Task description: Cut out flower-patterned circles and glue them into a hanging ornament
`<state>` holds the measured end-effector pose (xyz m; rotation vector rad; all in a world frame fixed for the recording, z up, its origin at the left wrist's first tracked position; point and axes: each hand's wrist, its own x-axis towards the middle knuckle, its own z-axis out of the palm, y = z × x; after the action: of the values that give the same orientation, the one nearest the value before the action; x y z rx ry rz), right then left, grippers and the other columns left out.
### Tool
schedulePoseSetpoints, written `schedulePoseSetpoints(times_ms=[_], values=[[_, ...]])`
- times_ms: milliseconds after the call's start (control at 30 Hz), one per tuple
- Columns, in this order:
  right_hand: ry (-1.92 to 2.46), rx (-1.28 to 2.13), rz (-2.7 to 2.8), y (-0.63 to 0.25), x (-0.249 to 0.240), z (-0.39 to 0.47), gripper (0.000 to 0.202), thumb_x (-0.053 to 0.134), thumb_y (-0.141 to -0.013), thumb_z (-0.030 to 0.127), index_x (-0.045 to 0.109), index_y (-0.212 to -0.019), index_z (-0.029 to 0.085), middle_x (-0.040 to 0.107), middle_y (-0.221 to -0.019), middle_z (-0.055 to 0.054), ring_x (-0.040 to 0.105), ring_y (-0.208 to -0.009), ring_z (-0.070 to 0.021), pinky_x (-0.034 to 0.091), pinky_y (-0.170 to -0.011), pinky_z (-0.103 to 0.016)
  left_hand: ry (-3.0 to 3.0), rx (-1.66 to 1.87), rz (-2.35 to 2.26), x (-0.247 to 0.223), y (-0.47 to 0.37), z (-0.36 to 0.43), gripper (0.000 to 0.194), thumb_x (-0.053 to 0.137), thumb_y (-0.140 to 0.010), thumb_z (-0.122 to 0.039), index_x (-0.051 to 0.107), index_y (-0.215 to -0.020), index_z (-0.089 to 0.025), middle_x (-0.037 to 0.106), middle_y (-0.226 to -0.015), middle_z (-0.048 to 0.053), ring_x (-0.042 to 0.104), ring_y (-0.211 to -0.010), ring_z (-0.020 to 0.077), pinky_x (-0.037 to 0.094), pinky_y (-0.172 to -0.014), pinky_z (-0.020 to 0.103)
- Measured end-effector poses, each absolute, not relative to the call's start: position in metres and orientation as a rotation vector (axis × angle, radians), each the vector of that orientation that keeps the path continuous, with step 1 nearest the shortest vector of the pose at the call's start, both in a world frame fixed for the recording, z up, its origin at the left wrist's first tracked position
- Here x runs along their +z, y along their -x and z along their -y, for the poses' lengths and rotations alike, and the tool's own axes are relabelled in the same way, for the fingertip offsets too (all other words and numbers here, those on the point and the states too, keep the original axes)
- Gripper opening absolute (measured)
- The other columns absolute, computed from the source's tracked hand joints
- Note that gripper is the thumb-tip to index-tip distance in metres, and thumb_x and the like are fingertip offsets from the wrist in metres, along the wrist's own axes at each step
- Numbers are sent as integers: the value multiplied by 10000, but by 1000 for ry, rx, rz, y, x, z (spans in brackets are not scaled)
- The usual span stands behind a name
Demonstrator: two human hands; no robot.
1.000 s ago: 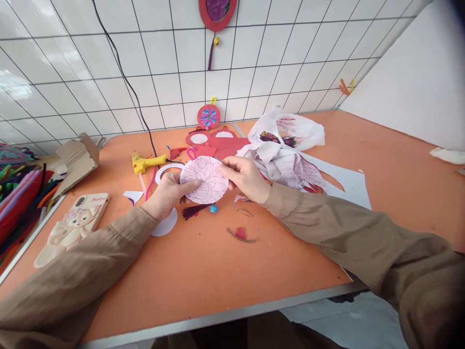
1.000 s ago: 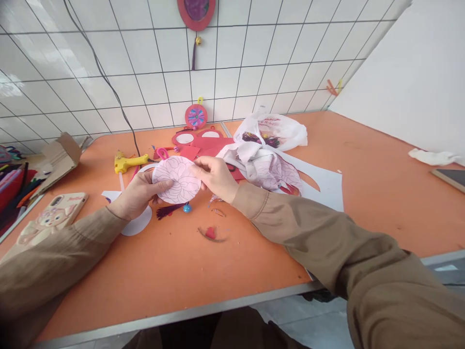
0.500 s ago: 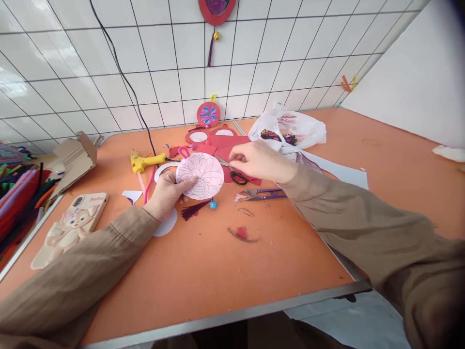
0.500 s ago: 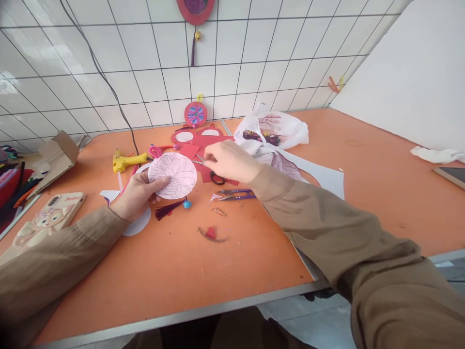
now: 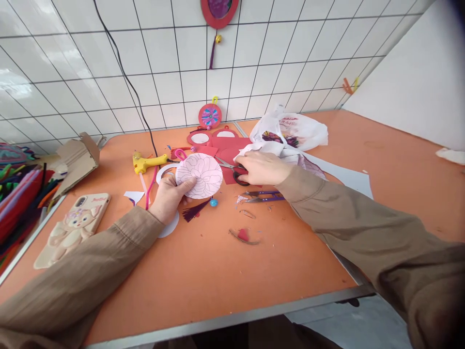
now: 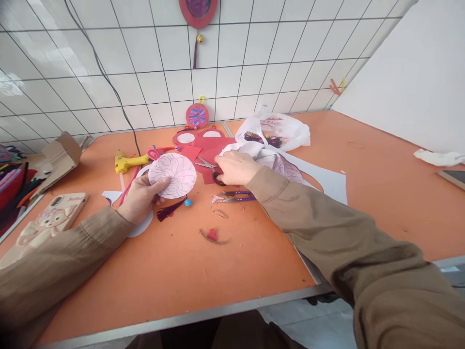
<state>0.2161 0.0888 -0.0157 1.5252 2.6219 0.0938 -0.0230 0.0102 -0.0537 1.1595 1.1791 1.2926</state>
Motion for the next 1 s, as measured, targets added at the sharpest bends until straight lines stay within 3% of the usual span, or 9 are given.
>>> schedulePoseSetpoints(times_ms=[167, 267, 367, 467, 600, 733, 867, 1000], values=[[-1543, 76, -2666, -218, -15, -91, 310, 584, -845, 273, 631, -1123, 142, 694, -1146, -190, 660, -1040, -349, 426, -713, -367, -1137, 1329, -1160, -55, 24, -11, 378, 864, -642, -449, 630, -641, -153, 577, -474, -2, 457, -376, 86, 342, -356, 205], [-1628, -96, -2777, -218, -13, -92, 325, 581, -847, 266, 616, -1150, 156, 728, -1012, -135, 670, -954, -297, 434, -730, -352, -1094, 1354, -1143, -56, 24, -12, 371, 856, -656, -430, 617, -619, -149, 573, -461, 4, 451, -373, 84, 340, -365, 210], [-1757, -663, -2872, -216, -11, -92, 344, 604, -818, 208, 603, -1161, 182, 719, -807, -55, 644, -741, -222, 444, -668, -327, -1066, 1380, -1122, -56, 24, -13, 347, 856, -658, -408, 626, -645, -148, 587, -485, 5, 450, -378, 83, 341, -370, 217], [-1816, -1548, -2730, -212, -11, -90, 283, 626, -795, 165, 618, -1076, 192, 665, -686, -24, 587, -593, -178, 431, -556, -300, -1069, 1382, -1121, -56, 24, -13, 332, 856, -662, -405, 643, -681, -152, 598, -507, 1, 454, -385, 84, 332, -370, 219], [-1681, -2299, -2510, -207, -11, -87, 117, 676, -792, 235, 626, -891, 198, 653, -763, -42, 618, -664, -170, 439, -522, -271, -1053, 1390, -1100, -56, 25, -13, 328, 862, -649, -406, 651, -691, -158, 598, -513, -6, 450, -388, 85, 327, -367, 222], [-1406, -2798, -2349, -204, -18, -86, 233, 782, -718, 310, 623, -860, 216, 631, -777, -6, 609, -701, -150, 497, -606, -278, -1024, 1306, -1011, -54, 24, -8, 365, 893, -592, -430, 662, -682, -163, 637, -551, 16, 489, -408, 99, 335, -356, 219], [-1346, -2869, -2298, -199, -27, -81, 268, 778, -724, 383, 642, -902, 236, 653, -799, -14, 616, -723, -163, 495, -615, -290, -1054, 1212, -935, -50, 18, 1, 372, 897, -582, -457, 677, -658, -167, 656, -560, 34, 524, -426, 122, 384, -364, 241], [-1338, -2796, -2354, -193, -32, -70, 208, 705, -787, 432, 632, -832, 243, 671, -795, -39, 622, -685, -170, 467, -556, -294, -1013, 1319, -1013, -48, 14, 2, 346, 889, -585, -421, 681, -688, -164, 671, -591, 24, 520, -428, 109, 349, -352, 222]])
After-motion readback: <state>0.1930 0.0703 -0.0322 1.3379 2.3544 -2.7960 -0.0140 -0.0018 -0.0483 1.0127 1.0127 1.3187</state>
